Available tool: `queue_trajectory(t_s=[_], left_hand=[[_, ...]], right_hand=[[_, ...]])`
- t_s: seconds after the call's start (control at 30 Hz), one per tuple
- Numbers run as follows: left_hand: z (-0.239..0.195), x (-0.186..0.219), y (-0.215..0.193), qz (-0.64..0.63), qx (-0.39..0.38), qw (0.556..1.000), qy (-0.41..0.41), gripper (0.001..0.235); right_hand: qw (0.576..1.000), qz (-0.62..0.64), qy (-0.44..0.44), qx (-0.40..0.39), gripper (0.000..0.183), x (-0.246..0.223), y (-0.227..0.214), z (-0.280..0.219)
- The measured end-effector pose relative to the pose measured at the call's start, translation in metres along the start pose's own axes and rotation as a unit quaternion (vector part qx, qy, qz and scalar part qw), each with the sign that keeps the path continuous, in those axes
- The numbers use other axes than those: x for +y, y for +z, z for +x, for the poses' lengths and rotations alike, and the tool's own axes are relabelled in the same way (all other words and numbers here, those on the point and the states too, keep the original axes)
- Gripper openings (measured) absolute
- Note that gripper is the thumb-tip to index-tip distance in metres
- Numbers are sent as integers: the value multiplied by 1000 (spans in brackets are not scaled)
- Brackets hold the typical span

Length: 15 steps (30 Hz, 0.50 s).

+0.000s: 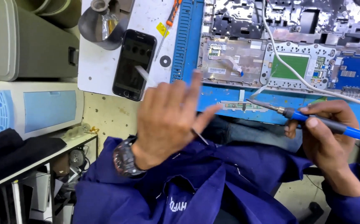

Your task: The person is soldering a small circuit board using a soldering iron and tweezers. They occasionally pause to interact with a smartphone placed on the workbench, scrolling through content before resuming the soldering task.

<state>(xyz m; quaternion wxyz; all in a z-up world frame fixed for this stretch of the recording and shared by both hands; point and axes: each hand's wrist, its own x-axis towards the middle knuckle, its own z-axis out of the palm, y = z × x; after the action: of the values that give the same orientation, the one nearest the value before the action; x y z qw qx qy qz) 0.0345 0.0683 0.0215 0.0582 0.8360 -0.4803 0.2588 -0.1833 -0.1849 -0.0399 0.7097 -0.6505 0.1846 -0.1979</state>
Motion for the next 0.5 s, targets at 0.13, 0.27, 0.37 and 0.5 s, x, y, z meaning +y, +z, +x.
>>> queue_trajectory(t_s=[0.13,0.27,0.37,0.5], left_hand=[[-23,-43,-6,79,-103,988,-78,76],[-46,-58,-1,74,-144,980,-116,63],[-39,-51,-12,48,-107,987,-111,52],[-22,-8,-22,-104,-14,994,-34,47]], right_hand=[[1000,-24,10,-8,23,1,-7,3],[999,-35,40,3,24,3,-9,-2],[998,-39,41,-10,24,2,-10,3],[999,-5,53,-12,22,4,-9,1]])
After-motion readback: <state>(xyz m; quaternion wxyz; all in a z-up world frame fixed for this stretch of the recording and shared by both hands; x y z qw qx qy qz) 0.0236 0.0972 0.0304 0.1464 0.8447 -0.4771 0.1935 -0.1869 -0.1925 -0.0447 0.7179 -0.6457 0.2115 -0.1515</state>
